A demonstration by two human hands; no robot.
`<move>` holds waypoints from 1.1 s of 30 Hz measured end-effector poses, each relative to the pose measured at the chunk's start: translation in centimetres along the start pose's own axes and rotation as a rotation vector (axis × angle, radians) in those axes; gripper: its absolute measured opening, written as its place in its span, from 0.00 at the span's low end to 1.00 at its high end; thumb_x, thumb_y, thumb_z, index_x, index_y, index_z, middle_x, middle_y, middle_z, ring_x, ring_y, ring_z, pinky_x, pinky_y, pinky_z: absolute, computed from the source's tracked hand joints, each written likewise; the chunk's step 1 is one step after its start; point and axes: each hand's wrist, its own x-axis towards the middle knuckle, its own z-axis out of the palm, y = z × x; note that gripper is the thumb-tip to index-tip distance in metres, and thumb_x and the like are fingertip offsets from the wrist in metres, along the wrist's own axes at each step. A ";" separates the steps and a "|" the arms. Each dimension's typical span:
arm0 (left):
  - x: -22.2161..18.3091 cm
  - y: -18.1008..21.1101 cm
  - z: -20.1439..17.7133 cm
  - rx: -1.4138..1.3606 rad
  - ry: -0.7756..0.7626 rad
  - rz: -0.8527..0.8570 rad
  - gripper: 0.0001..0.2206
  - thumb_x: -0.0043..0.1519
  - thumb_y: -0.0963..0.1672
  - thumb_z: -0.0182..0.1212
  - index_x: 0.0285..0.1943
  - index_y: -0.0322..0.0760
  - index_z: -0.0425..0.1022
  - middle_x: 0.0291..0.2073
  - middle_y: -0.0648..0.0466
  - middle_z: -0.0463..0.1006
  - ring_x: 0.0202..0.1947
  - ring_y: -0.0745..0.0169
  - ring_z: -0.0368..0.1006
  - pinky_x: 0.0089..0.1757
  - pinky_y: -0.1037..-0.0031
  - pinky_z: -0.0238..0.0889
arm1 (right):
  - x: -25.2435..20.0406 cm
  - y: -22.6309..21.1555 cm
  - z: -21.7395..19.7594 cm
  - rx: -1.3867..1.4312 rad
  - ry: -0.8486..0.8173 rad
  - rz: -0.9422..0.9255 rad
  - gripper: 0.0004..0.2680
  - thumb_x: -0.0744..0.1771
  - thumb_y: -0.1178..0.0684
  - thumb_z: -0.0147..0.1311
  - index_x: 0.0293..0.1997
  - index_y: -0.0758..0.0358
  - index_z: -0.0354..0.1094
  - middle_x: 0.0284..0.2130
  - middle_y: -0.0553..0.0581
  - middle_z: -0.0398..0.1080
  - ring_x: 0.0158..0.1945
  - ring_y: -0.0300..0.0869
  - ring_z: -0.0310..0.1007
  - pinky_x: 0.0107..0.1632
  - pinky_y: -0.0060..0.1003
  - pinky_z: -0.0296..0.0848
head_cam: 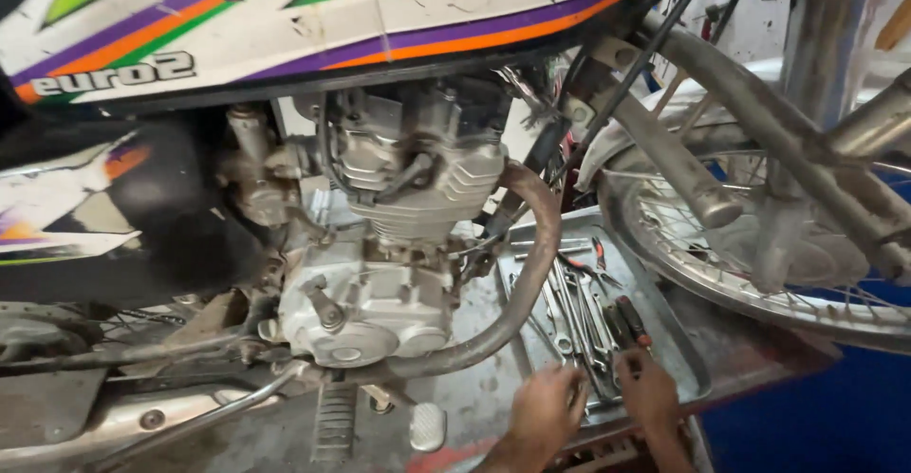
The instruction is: The person uses pliers and other tools to disconnect and remove the air filter housing from a motorcycle.
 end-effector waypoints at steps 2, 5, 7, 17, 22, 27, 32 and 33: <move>-0.3 -4.8 5.3 0.188 -0.068 0.063 0.08 0.62 0.47 0.58 0.44 0.42 0.73 0.39 0.48 0.74 0.43 0.46 0.69 0.42 0.54 0.61 | -0.1 3.0 2.3 -0.148 -0.112 -0.094 0.10 0.65 0.40 0.46 0.42 0.46 0.74 0.40 0.53 0.78 0.47 0.50 0.77 0.50 0.44 0.70; -0.9 -9.6 9.5 0.462 -0.050 0.226 0.13 0.55 0.51 0.63 0.40 0.43 0.75 0.38 0.49 0.75 0.44 0.45 0.68 0.37 0.54 0.58 | -1.8 3.8 3.7 -0.425 -0.203 -0.230 0.09 0.64 0.38 0.47 0.40 0.41 0.72 0.42 0.46 0.77 0.50 0.44 0.75 0.55 0.45 0.66; -0.8 -10.4 10.6 0.545 0.040 0.325 0.15 0.52 0.55 0.66 0.35 0.44 0.79 0.35 0.53 0.76 0.44 0.50 0.68 0.33 0.56 0.56 | -2.7 2.8 3.0 -0.557 -0.181 -0.273 0.09 0.64 0.35 0.46 0.37 0.38 0.70 0.38 0.41 0.76 0.50 0.40 0.74 0.56 0.48 0.63; 2.0 -9.1 9.1 0.560 -0.602 0.033 0.13 0.66 0.44 0.47 0.44 0.40 0.81 0.39 0.45 0.81 0.42 0.43 0.76 0.44 0.52 0.60 | 0.5 -0.4 1.3 -0.396 -0.461 -0.252 0.11 0.64 0.35 0.48 0.33 0.42 0.75 0.31 0.46 0.78 0.40 0.38 0.79 0.43 0.36 0.69; 4.7 -2.7 2.0 0.303 -0.884 -0.127 0.08 0.63 0.40 0.53 0.37 0.27 0.76 0.41 0.39 0.76 0.46 0.37 0.75 0.45 0.48 0.65 | 8.0 -1.9 1.9 -0.161 0.058 -0.262 0.07 0.64 0.45 0.50 0.38 0.47 0.75 0.37 0.53 0.78 0.43 0.55 0.76 0.44 0.50 0.70; 7.5 -5.9 5.9 0.307 -0.257 0.100 0.15 0.58 0.51 0.62 0.42 0.36 0.76 0.36 0.41 0.78 0.42 0.35 0.73 0.40 0.49 0.65 | 13.9 0.6 6.9 -0.478 0.210 -0.250 0.15 0.62 0.39 0.52 0.52 0.45 0.66 0.48 0.54 0.70 0.53 0.54 0.73 0.52 0.59 0.69; 8.3 -6.1 4.8 0.220 -0.192 0.061 0.16 0.58 0.48 0.62 0.50 0.36 0.71 0.40 0.42 0.73 0.43 0.34 0.70 0.42 0.47 0.63 | 15.2 0.5 8.1 -0.630 0.270 -0.316 0.14 0.63 0.35 0.52 0.47 0.46 0.67 0.45 0.51 0.70 0.48 0.51 0.75 0.45 0.54 0.71; 8.3 -6.2 4.9 0.214 -0.160 0.046 0.17 0.59 0.48 0.62 0.54 0.38 0.70 0.42 0.43 0.73 0.44 0.35 0.70 0.42 0.47 0.63 | 15.4 0.3 7.8 -0.633 0.181 -0.288 0.13 0.65 0.38 0.50 0.51 0.45 0.67 0.46 0.53 0.70 0.49 0.53 0.75 0.50 0.55 0.70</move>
